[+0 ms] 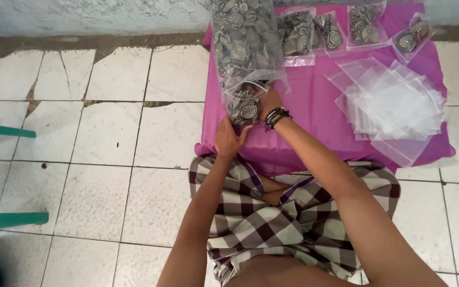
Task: The person picks up metal rings from a large bag and places them into smaller individual plastic bags.
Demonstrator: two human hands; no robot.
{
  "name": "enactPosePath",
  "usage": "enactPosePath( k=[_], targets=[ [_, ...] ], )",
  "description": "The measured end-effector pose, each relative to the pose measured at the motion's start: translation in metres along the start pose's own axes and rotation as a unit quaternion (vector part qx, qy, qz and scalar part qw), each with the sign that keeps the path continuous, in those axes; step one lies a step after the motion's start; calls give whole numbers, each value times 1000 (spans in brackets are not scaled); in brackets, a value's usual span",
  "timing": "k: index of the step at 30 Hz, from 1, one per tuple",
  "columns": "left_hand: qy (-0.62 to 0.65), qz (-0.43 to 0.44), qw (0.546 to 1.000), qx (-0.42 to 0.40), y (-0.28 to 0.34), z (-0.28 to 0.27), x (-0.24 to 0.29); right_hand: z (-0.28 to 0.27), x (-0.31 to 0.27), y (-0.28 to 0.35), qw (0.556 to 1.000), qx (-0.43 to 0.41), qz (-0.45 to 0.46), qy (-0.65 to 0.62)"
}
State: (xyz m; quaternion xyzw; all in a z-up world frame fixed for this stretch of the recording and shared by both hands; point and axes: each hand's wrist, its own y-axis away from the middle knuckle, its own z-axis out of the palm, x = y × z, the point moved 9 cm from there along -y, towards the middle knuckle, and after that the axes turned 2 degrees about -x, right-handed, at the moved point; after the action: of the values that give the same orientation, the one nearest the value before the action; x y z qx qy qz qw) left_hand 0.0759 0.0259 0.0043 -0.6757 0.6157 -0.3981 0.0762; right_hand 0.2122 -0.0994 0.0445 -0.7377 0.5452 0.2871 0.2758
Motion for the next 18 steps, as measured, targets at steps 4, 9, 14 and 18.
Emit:
enactPosePath(
  k=[4, 9, 14, 18],
  targets=[
    [-25, 26, 998, 44, 13, 28, -20, 12, 10, -9, 956, 4, -65, 286],
    [-118, 50, 982, 136, 38, 48, -46, 34, 38, -22, 913, -49, -211, 346],
    [-178, 90, 952, 232, 60, 81, -73, 13, 15, -9, 930, -31, -190, 313],
    [-159, 67, 959, 224, 62, 80, -71, 38, 43, -21, 926, 14, -202, 318]
  ],
)
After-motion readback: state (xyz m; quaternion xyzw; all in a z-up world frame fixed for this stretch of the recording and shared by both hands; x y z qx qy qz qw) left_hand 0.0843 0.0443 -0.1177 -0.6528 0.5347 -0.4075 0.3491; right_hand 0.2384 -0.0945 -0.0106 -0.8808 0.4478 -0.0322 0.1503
